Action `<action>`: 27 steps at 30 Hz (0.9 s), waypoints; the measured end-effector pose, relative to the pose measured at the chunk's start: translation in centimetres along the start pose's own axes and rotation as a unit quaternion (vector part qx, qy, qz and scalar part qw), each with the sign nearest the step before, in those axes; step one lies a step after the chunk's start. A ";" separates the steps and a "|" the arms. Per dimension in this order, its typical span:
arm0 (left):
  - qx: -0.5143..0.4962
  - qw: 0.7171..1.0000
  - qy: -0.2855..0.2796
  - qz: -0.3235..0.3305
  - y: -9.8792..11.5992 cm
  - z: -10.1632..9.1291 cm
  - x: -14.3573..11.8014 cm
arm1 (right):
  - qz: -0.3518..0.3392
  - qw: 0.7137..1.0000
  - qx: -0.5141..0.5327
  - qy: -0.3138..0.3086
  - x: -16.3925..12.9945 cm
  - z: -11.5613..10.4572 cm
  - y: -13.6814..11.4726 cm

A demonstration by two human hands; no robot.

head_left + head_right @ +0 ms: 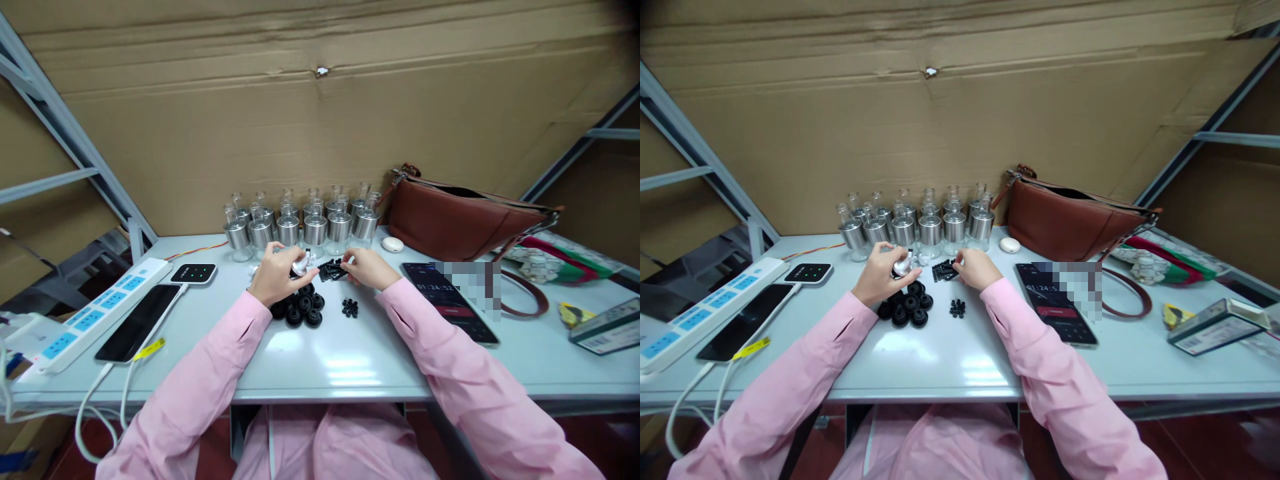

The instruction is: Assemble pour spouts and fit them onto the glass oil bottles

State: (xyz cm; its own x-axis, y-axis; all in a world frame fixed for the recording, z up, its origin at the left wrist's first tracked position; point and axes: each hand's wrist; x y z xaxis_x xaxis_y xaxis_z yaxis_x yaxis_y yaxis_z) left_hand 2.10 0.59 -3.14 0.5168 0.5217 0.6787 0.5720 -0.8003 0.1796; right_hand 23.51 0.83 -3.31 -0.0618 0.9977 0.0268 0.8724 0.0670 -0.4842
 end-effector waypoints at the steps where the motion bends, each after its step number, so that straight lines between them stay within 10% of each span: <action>1: -0.004 1.000 -0.005 -0.003 0.0 0.0 0.0 | 0.001 1.000 -0.021 0.014 0.0 -0.1 0.1; 7: -0.002 0.999 -0.036 -0.041 0.2 -0.1 0.1 | -0.052 0.997 -0.036 0.049 -0.1 -0.7 -0.1; 13: 0.000 0.994 -0.090 -0.056 0.9 -0.2 0.2 | -0.218 0.935 0.280 -0.027 -1.2 -0.8 -1.8; 27: 0.015 0.994 -0.074 -0.074 1.9 -0.7 0.7 | -0.203 0.872 0.431 -0.110 -1.8 -0.3 -2.9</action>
State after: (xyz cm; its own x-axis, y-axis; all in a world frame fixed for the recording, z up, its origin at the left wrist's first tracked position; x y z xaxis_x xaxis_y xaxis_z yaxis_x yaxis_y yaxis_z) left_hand 3.10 -0.82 -1.82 0.5130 0.6719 0.5341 0.6657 -0.7043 0.2466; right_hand 21.22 -1.20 -1.71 -0.4548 0.8613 0.2268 0.0740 0.2903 -0.9541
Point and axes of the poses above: each hand's wrist, its own x-axis towards the middle knuckle, its own z-axis out of the palm, y = z × x, and after that the axes turned 2 degrees about -x, right-handed
